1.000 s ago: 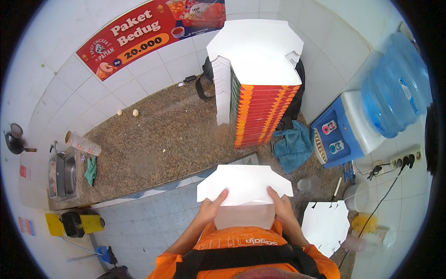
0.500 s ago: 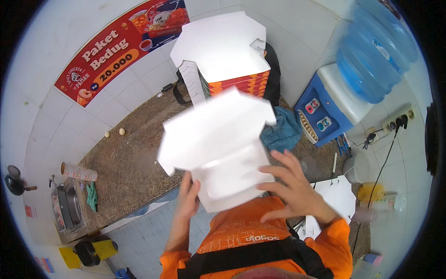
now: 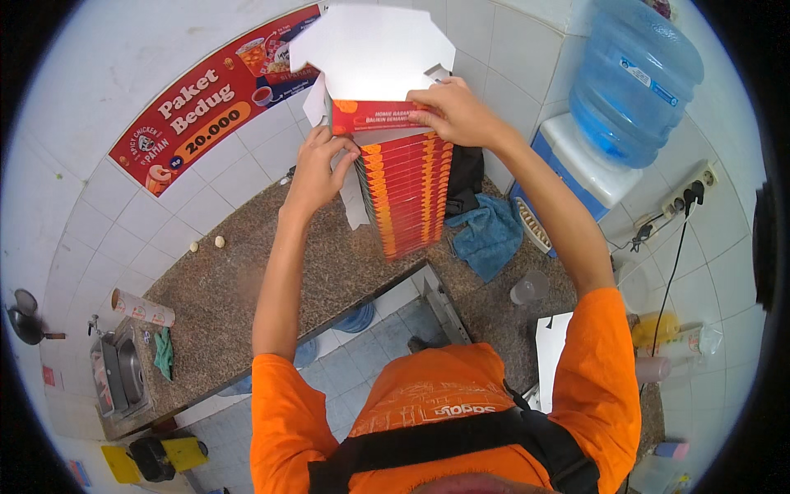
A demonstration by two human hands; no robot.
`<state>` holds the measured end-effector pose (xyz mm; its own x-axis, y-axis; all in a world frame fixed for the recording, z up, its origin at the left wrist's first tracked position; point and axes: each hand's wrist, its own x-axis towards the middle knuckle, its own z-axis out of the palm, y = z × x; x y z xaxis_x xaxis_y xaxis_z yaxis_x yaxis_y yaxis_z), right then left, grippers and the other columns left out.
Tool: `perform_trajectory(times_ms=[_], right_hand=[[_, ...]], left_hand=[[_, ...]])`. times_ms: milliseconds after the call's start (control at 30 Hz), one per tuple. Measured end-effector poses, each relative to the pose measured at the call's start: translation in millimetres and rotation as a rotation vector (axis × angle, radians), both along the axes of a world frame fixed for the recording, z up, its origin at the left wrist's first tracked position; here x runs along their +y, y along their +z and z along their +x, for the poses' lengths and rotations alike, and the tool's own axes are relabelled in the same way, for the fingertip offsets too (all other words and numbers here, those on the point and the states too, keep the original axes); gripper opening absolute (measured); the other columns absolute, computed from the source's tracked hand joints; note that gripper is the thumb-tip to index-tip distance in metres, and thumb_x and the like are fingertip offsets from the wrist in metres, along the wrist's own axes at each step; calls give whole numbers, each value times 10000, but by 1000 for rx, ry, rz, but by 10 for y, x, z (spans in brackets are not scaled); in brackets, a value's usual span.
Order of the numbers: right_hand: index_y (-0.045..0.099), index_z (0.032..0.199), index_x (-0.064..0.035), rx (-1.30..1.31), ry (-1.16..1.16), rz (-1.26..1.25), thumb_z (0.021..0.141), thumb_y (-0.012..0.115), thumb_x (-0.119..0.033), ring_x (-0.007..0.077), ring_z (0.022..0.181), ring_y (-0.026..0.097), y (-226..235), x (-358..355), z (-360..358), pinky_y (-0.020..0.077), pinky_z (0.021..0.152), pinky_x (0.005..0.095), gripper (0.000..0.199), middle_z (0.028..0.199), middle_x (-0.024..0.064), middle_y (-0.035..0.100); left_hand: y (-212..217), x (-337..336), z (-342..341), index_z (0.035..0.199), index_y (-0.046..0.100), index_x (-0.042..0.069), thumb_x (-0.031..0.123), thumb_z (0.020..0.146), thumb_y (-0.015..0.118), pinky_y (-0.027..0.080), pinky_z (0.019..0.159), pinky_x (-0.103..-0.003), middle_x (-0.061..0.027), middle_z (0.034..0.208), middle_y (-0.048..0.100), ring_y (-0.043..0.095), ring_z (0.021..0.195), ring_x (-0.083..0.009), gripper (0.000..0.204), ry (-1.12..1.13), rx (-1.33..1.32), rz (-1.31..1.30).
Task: The person repeatedly picks up flat, folded cardboard boxes from a stack, unfolds them into a three-dimensional container shape, and places them onto a growing stack of assembled boxes. The task is performed by hand in a repetitive loop.
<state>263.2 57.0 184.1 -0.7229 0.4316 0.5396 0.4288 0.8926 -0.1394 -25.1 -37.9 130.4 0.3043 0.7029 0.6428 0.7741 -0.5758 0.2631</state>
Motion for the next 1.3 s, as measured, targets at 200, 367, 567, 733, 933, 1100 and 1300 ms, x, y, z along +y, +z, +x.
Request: perform_trajectory(times_ms=[200,367,567,733,933,1100,1300], right_hand=[[670,1078,-101,14,-9,-51,982,648,-282,356,835,680,-175,229,91,485,821,482,207,817,139,699],[676,1118,-110,-82,-24,-106,974,657,-264,365,864,688,-205,269,226,481,818,488,213,874,152,718],[676,1089,-84,-107,-26,148,982,673,-267,383,753,652,-263,440,305,473,751,442,212,801,176,686],[695,1092,-118,-244,-94,37,981,677,-285,352,802,657,-152,380,310,414,904,472,202,832,159,706],[651,1060,-97,-267,-60,109,984,678,-299,339,825,666,27,94,170,403,925,484,217,858,144,702],[634,1090,-64,-105,44,127,962,694,-282,388,848,662,-182,127,49,481,801,482,260,902,154,696],[649,1163,-90,-132,35,195,953,684,-258,385,868,674,-191,57,-32,524,712,481,271,938,151,707]], left_hand=[[58,-21,59,954,664,69,39,861,735,440,993,-469,-63,1044,685,563,1168,-328,121,-16,-9,0],[-20,47,23,934,662,75,43,844,736,433,975,-454,-44,1026,688,562,1161,-303,121,-59,21,117],[-81,1,144,922,668,86,50,840,734,402,991,-441,-37,990,683,567,1127,-296,111,-96,25,143],[-131,-54,274,923,668,80,59,827,750,405,964,-434,-36,972,673,573,1060,-287,127,-51,62,238],[-288,-11,237,898,695,67,55,803,777,433,922,-417,-26,925,681,576,1001,-271,126,-34,-42,343],[-318,-11,278,884,704,54,54,795,789,452,894,-399,-34,899,691,575,978,-267,123,-89,-146,334],[-213,6,256,878,672,54,53,804,769,443,902,-405,-43,905,666,574,978,-266,122,-118,-57,293]])
